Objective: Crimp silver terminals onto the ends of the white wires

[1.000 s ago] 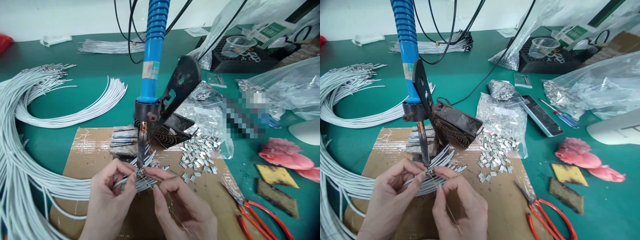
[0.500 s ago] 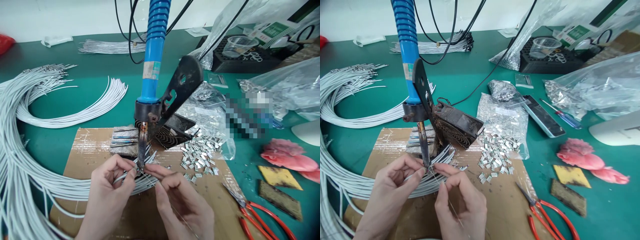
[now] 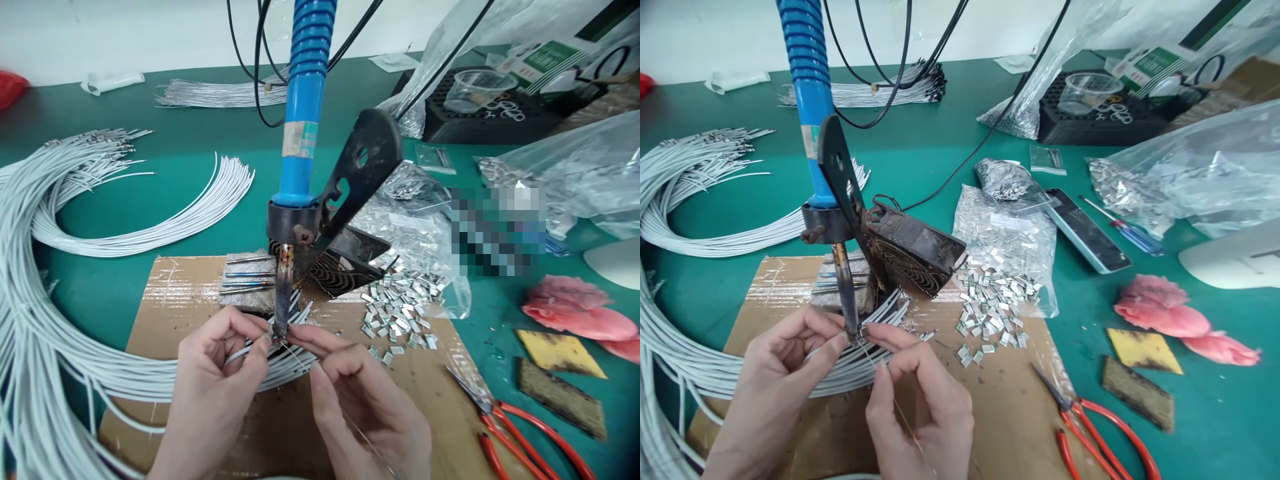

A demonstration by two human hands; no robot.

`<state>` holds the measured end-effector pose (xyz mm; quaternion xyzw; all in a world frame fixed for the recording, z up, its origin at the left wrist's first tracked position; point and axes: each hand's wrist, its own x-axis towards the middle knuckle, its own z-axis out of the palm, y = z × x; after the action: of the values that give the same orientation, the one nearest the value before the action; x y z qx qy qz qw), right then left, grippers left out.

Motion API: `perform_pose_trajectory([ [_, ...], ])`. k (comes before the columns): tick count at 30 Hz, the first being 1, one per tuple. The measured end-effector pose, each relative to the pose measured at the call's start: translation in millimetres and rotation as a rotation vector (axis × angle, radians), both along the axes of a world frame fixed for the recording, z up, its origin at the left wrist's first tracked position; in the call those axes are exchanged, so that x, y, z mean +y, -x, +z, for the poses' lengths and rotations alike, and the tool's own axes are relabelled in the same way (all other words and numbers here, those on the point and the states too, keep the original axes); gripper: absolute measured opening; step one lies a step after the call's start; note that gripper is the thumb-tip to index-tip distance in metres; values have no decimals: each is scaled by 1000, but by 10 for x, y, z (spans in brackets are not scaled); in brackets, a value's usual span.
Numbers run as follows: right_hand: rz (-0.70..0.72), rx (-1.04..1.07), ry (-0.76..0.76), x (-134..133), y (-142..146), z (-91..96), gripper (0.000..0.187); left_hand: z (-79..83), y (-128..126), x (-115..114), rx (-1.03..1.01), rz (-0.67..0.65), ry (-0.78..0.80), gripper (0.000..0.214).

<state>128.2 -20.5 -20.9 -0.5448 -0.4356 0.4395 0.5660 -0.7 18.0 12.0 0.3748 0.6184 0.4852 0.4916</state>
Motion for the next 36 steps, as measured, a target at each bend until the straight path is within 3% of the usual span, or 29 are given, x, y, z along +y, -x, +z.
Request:
perform_pose_trajectory([
  [36,4,-31,-43,5,-1,-2,22,20,9,1,11,-4,-10,12],
])
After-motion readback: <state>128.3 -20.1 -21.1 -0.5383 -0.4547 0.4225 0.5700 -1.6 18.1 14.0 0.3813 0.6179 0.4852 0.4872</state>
